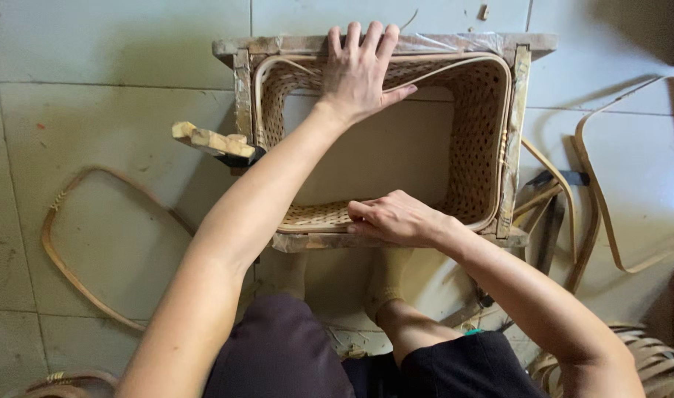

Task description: The person inserts flexible wooden strips into a woven basket frame, bends them to fit the shape, and secures them with a hammer. The person repeats this process to add multiple internal supports to the basket.

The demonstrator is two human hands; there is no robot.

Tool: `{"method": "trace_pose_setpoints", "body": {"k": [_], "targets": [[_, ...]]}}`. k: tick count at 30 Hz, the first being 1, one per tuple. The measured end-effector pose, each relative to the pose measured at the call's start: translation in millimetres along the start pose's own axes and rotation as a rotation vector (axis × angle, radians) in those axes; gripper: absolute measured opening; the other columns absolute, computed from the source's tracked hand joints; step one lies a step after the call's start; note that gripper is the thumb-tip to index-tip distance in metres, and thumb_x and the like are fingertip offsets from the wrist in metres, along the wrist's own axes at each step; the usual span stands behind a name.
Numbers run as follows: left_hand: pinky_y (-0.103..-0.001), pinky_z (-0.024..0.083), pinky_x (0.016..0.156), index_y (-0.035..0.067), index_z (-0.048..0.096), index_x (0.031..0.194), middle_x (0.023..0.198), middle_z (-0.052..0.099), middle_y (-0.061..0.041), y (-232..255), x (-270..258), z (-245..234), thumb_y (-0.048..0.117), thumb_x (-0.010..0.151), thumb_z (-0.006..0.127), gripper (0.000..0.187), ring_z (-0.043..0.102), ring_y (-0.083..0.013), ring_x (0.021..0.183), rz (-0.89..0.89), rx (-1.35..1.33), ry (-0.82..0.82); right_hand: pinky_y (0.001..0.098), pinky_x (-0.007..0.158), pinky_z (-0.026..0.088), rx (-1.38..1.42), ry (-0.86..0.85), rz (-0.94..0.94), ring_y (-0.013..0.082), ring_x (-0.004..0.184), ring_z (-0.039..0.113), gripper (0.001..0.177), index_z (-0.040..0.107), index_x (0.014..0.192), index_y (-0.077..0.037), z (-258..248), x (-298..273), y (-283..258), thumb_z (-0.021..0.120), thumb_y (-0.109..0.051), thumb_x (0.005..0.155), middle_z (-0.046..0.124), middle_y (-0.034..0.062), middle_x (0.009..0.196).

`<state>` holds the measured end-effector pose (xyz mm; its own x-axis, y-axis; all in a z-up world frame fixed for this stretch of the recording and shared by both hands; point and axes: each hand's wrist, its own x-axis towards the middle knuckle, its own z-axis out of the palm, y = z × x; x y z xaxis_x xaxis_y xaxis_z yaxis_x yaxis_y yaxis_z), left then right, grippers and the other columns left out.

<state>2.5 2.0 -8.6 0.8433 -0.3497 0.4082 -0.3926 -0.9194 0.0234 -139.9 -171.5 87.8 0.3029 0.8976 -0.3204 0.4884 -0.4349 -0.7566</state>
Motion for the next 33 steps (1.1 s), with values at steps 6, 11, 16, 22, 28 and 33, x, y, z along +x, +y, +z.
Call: {"method": "trace_pose_setpoints", "body": {"k": [6, 11, 16, 22, 28, 33], "targets": [[-0.053, 0.043, 0.082, 0.008, 0.054, 0.127, 0.115, 0.056, -0.012, -1.8, 2.5, 2.3, 0.092, 0.087, 0.049, 0.093, 0.052, -0.0323, 0.1, -0.009, 0.009, -0.069, 0.0513, 0.066, 0.052, 0.037, 0.028, -0.007, 0.0411, 0.075, 0.066, 0.033, 0.053, 0.097, -0.007, -10.4, 9.7, 1.8, 0.055, -0.04, 0.103, 0.068, 0.0177, 0.076], [-0.051, 0.045, 0.08, 0.007, 0.057, 0.122, 0.114, 0.057, -0.011, -1.5, 10.6, -0.2, 0.088, 0.084, 0.057, 0.089, 0.053, -0.0312, 0.1, -0.005, -0.007, -0.041, 0.0529, 0.063, 0.05, 0.019, 0.024, -0.002, 0.0421, 0.074, 0.065, 0.033, 0.054, 0.096, -0.007, -15.0, 12.7, 4.5, 0.056, -0.039, 0.102, 0.068, 0.0172, 0.078], [-0.05, 0.046, 0.08, 0.007, 0.059, 0.119, 0.112, 0.057, -0.011, -1.8, 8.7, -10.1, 0.082, 0.087, 0.064, 0.082, 0.052, -0.0313, 0.099, -0.003, -0.06, -0.007, 0.0526, 0.064, 0.05, -0.004, 0.056, -0.022, 0.0424, 0.075, 0.065, 0.033, 0.053, 0.095, -0.007, -13.1, 14.3, 9.5, 0.056, -0.039, 0.102, 0.068, 0.0169, 0.078], [-0.047, 0.046, 0.078, 0.007, 0.06, 0.117, 0.109, 0.056, -0.01, -2.1, 14.4, -18.7, 0.08, 0.086, 0.066, 0.079, 0.052, -0.0307, 0.098, -0.002, -0.059, -0.021, 0.0526, 0.065, 0.051, -0.024, 0.09, -0.039, 0.0425, 0.075, 0.065, 0.032, 0.054, 0.097, -0.007, -12.4, 14.5, 11.7, 0.057, -0.039, 0.101, 0.069, 0.0177, 0.079], [-0.047, 0.047, 0.077, 0.008, 0.061, 0.115, 0.108, 0.056, -0.009, -0.3, 9.3, -14.5, 0.077, 0.085, 0.069, 0.076, 0.052, -0.0302, 0.098, -0.005, -0.07, 0.011, 0.0518, 0.064, 0.053, -0.057, 0.074, -0.029, 0.0411, 0.074, 0.067, 0.032, 0.056, 0.1, -0.007, -11.5, 17.9, 16.0, 0.056, -0.039, 0.101, 0.07, 0.0171, 0.082], [-0.047, 0.047, 0.078, 0.007, 0.061, 0.116, 0.109, 0.056, -0.01, -5.8, 14.1, -2.2, 0.078, 0.09, 0.066, 0.076, 0.052, -0.0295, 0.099, -0.024, -0.091, -0.073, 0.0506, 0.062, 0.054, -0.075, 0.133, -0.06, 0.0405, 0.074, 0.068, 0.033, 0.058, 0.102, -0.007, -0.2, 16.1, 23.3, 0.057, -0.04, 0.101, 0.071, 0.0173, 0.086]]}}
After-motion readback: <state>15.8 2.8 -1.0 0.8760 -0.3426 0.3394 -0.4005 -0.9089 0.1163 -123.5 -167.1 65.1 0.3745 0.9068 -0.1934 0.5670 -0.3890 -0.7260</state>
